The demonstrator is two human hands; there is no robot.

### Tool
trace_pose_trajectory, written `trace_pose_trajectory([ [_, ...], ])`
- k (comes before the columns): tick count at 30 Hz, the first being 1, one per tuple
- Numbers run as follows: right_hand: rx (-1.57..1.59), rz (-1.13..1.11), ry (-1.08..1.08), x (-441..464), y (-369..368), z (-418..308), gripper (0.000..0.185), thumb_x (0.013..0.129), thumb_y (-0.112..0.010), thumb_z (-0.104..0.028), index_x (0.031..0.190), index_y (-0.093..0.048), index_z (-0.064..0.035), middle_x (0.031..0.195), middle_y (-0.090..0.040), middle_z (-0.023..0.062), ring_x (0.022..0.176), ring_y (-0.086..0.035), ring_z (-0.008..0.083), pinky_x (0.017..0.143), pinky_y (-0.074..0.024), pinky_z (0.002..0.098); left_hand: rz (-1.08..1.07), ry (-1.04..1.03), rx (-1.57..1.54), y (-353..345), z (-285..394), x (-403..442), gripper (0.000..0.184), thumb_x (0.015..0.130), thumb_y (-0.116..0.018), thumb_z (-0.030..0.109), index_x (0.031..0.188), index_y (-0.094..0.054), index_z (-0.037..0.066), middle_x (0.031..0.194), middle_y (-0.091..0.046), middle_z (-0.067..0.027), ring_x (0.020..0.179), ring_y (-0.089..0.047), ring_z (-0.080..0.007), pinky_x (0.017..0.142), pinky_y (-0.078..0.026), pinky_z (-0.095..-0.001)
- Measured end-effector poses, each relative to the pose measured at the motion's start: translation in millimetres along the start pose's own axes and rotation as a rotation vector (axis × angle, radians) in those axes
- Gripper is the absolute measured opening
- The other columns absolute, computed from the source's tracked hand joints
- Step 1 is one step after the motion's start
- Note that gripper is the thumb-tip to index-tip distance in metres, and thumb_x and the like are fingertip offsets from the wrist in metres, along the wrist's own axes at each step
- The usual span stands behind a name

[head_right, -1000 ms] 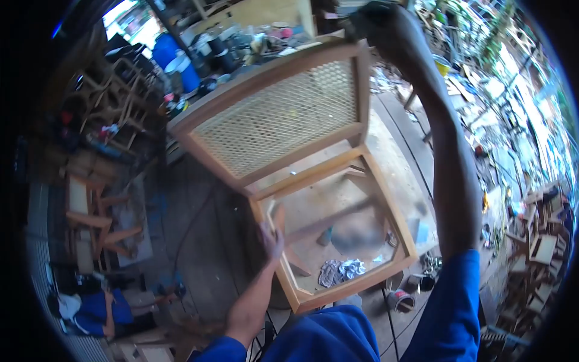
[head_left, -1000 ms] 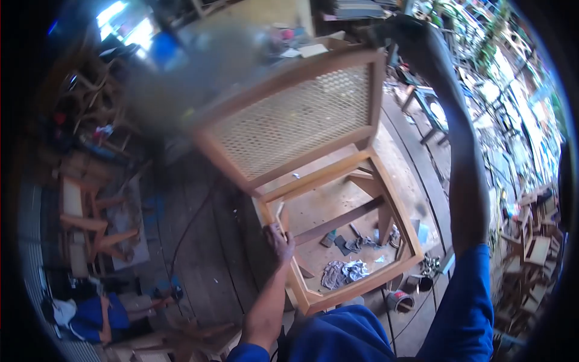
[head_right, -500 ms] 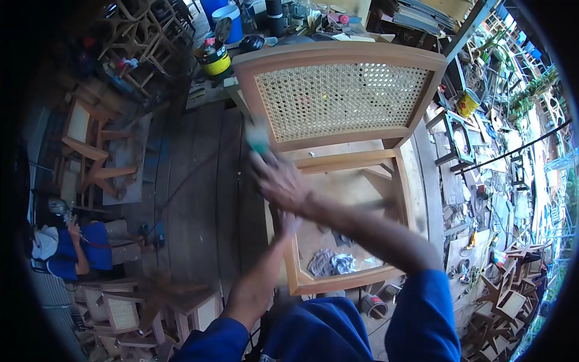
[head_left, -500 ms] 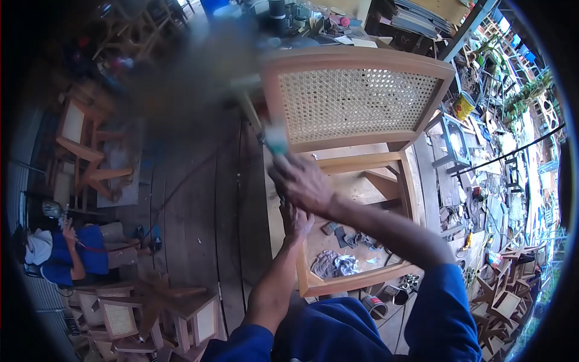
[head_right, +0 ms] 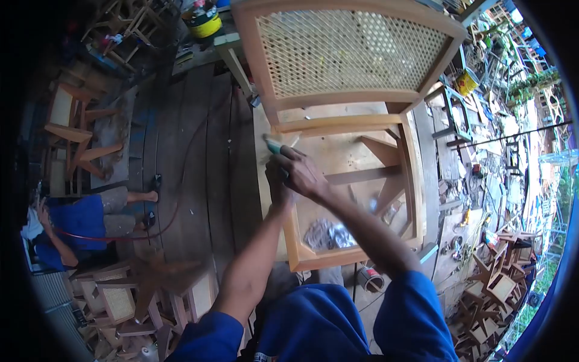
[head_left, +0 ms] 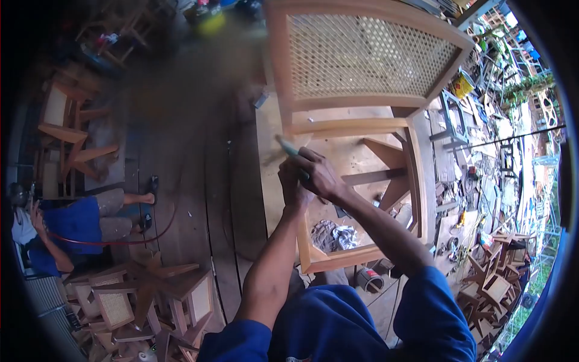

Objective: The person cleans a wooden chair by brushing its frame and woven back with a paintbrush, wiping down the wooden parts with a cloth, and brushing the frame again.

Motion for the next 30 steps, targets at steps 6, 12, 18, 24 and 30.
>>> trace_pose_trajectory([
  [6,0.073,0.765,-0.549,-32.4,31.5,16.8,0.029,0.088,-0.064,0.009,0.113,-0.073,-0.0021,0.1,-0.066,0.0176,0.085,-0.066,0.0284,0.076,-0.0532,0.0372,-0.039,-0.153,0.02,-2.5,-3.3,-6.3,0.04,0.077,-0.068,0.01,0.113,-0.052,0.001,0.114,-0.052,-0.0212,0.117,-0.048,-0.0419,0.1,-0.038,-0.0557],
  [12,0.329,0.435,-0.213,-24.7,48.9,17.3,0.03,0.086,-0.068,0.006,0.115,-0.073,-0.0028,0.091,-0.064,0.0122,0.084,-0.061,0.0275,0.075,-0.0507,0.0372,-0.043,-0.194,0.106,-15.6,-15.7,-9.8,0.044,0.076,-0.073,0.007,0.115,-0.052,0.002,0.116,-0.055,-0.0238,0.115,-0.051,-0.0462,0.098,-0.041,-0.0589],
  [18,0.327,1.179,-0.66,-143.0,195.3,152.4,0.03,0.105,-0.064,-0.028,0.119,-0.072,-0.0019,0.095,-0.068,0.0045,0.085,-0.064,0.0162,0.082,-0.0522,0.0329,-0.146,-0.057,0.079,-10.0,-6.3,-3.5,0.041,0.078,-0.073,0.009,0.114,-0.054,0.003,0.113,-0.057,-0.0239,0.113,-0.052,-0.0447,0.097,-0.043,-0.0554],
  [24,-0.371,0.977,-0.374,-105.6,116.2,98.9,0.03,0.092,-0.061,0.004,0.119,-0.07,-0.0064,0.116,-0.067,0.0121,0.109,-0.064,0.0312,0.099,-0.0509,0.0421,-0.116,-0.131,0.155,8.1,15.0,-5.8,0.038,0.08,-0.071,0.008,0.113,-0.055,0.003,0.114,-0.057,-0.0241,0.113,-0.052,-0.0445,0.098,-0.043,-0.0555],
  [30,0.505,0.479,-0.129,-29.1,47.3,-27.4,0.024,0.088,-0.074,-0.01,0.112,-0.073,-0.0073,0.096,-0.066,0.0118,0.093,-0.067,0.0303,0.084,-0.0522,0.0433,-0.049,-0.2,0.066,13.1,0.9,-36.1,0.035,0.081,-0.067,0.007,0.112,-0.053,0.0,0.111,-0.056,-0.0241,0.11,-0.051,-0.0442,0.097,-0.042,-0.0549],
])
Point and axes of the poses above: each hand's wrist, its own x-axis towards the middle knuckle, its own y-axis out of the back of the hand, z = x × y, the point moved 2 cm from there along x, towards the middle knuckle
